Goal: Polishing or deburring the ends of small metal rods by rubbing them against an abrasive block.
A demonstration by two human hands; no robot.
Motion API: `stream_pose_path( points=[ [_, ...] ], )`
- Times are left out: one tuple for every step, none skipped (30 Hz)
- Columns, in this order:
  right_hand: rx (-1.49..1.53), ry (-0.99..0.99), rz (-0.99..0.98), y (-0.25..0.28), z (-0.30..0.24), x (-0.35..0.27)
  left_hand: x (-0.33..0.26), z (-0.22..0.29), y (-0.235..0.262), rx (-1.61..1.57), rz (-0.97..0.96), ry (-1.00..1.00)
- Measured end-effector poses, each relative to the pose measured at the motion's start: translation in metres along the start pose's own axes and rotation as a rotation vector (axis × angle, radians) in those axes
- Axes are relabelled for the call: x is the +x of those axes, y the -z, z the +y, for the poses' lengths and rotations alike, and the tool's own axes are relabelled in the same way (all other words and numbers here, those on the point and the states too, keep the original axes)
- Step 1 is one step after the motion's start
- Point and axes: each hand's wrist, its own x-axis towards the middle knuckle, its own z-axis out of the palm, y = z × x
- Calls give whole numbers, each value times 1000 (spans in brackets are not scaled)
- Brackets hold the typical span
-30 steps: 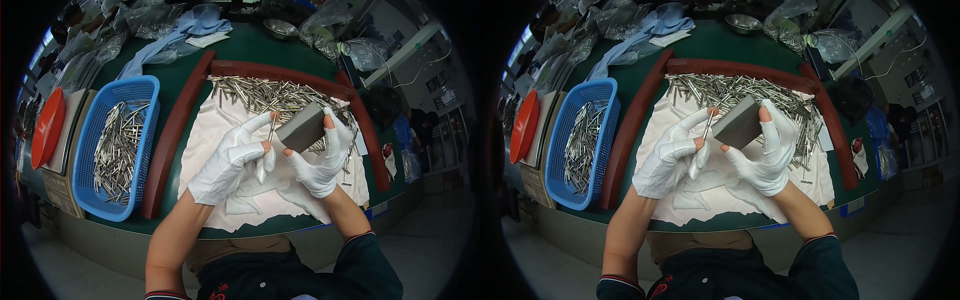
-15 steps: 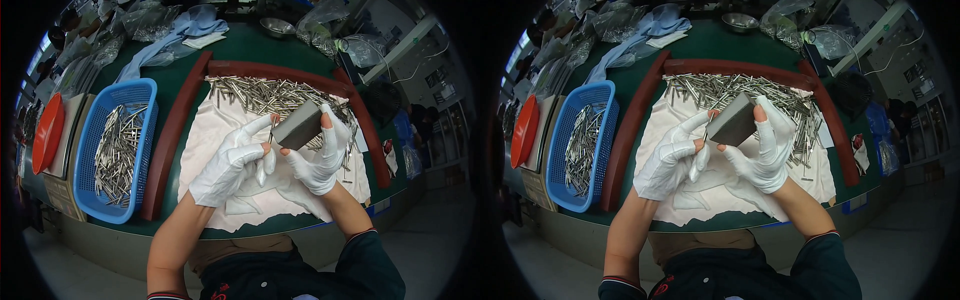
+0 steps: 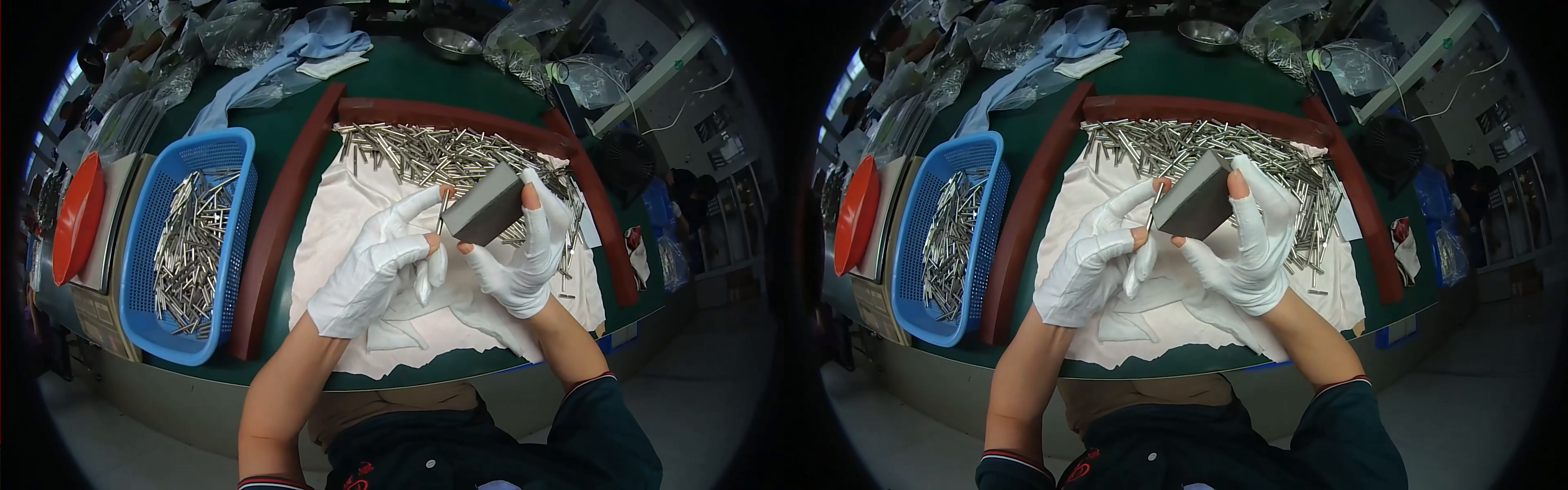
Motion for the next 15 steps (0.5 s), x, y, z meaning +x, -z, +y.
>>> stream_pose_path(
  points=[
    [9, -4, -5, 0, 1, 0, 1, -1, 0, 34, -2, -1],
    [12, -15, -12, 1, -1, -2, 0, -1, -3, 33, -4, 3],
    [10, -20, -12, 0, -1, -1, 0, -1, -8, 76, 53, -6],
    [39, -13, -13, -1, 1, 1, -1, -1, -11, 120, 110, -16],
    [69, -1, -10, -2, 2, 3, -1, 1, -9, 122, 109, -17],
    [68, 0, -8, 0, 4, 2, -1, 4, -5, 92, 72, -24],
    [14, -23, -45, 3, 7, -1, -1, 6, -3, 61, 35, -32],
    [-37, -46, -82, 4, 9, -3, -1, 6, -2, 64, 35, -33],
    [38, -64, -43, 4, 10, -1, -1, 7, -2, 78, 54, -26],
    [38, -63, -41, 3, 10, 0, -1, 7, -2, 92, 72, -19],
    [35, -80, -21, 3, 7, 1, -1, 6, -3, 94, 72, -19],
    [32, -97, 0, 2, 6, 1, -1, 3, -3, 64, 68, -31],
    [33, -98, 0, 2, 5, 0, 0, 2, -3, 35, 64, -43],
    [21, -77, -7, 3, 5, 0, 0, 2, -4, 34, 62, -43],
    [9, -55, -15, 4, 5, 0, 0, 3, -4, 16, 55, -31]
  ],
)
